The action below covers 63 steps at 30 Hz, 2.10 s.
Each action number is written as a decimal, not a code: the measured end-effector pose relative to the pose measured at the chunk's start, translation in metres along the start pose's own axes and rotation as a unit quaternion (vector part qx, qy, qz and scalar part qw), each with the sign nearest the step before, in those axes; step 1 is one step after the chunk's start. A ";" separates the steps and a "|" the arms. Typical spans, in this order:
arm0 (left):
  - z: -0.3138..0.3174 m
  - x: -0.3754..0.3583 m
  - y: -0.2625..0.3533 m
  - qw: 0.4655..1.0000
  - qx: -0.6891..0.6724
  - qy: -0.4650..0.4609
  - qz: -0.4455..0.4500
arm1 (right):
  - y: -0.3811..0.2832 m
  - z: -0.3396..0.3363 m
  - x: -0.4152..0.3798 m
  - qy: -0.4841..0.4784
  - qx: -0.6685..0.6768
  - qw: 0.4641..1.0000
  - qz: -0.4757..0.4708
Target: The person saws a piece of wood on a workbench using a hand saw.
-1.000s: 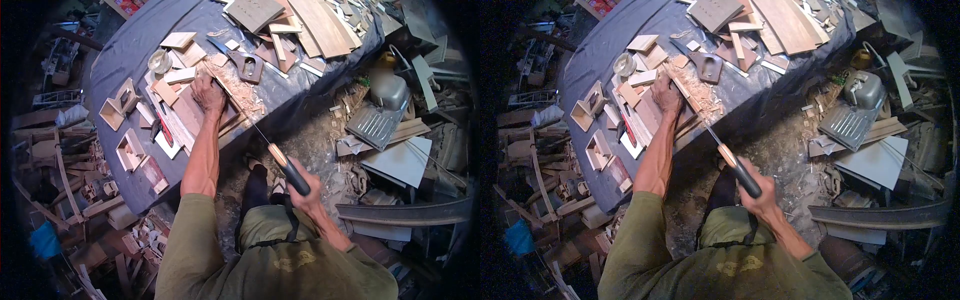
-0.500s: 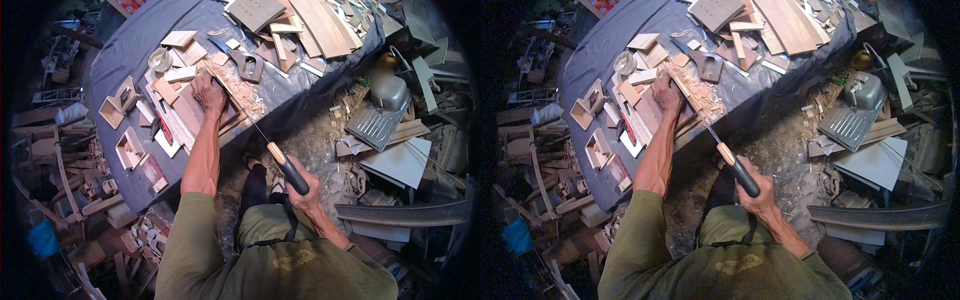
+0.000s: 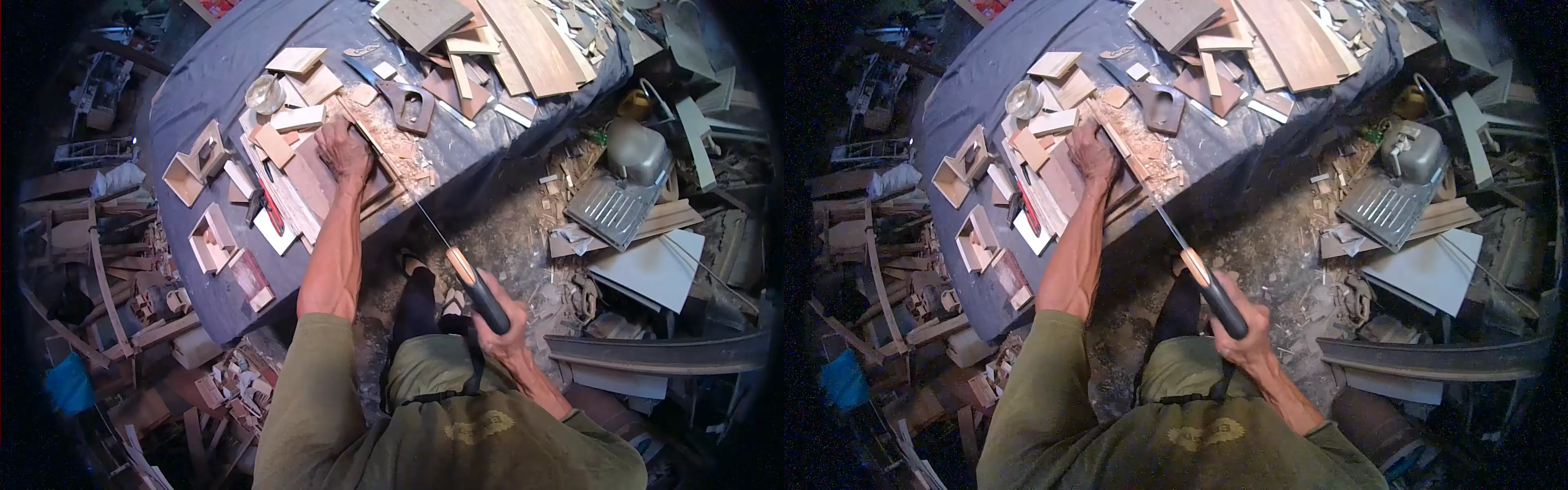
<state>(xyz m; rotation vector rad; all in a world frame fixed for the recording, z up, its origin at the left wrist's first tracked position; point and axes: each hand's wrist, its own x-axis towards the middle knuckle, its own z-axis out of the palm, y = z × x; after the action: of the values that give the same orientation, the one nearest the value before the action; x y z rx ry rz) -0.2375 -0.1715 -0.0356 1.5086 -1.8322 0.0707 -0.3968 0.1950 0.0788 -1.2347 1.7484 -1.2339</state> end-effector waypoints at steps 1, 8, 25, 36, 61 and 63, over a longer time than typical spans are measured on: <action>0.001 -0.002 0.000 1.000 0.000 -0.005 -0.006 | 0.000 -0.006 -0.011 0.001 0.001 1.000 0.009; 0.007 -0.004 -0.009 1.000 -0.010 0.002 0.015 | -0.007 0.000 0.006 -0.022 0.018 0.998 0.053; -0.004 -0.006 -0.003 0.999 -0.008 -0.046 0.002 | 0.008 -0.005 -0.001 -0.009 0.035 0.999 -0.028; 0.003 -0.001 -0.013 0.999 -0.024 -0.029 0.035 | 0.011 -0.001 0.018 -0.031 0.022 0.999 -0.009; 0.015 -0.001 -0.024 0.998 -0.015 -0.005 0.058 | 0.008 0.028 0.036 0.026 0.034 0.997 -0.066; 0.014 -0.004 -0.019 0.999 -0.019 -0.001 0.050 | 0.009 0.025 0.035 0.017 0.040 0.997 -0.068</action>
<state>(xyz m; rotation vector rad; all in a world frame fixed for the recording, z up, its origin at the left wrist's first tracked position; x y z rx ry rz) -0.2283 -0.1806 -0.0553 1.3901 -1.8991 0.0814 -0.3893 0.1553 0.0618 -1.3098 1.6452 -1.3964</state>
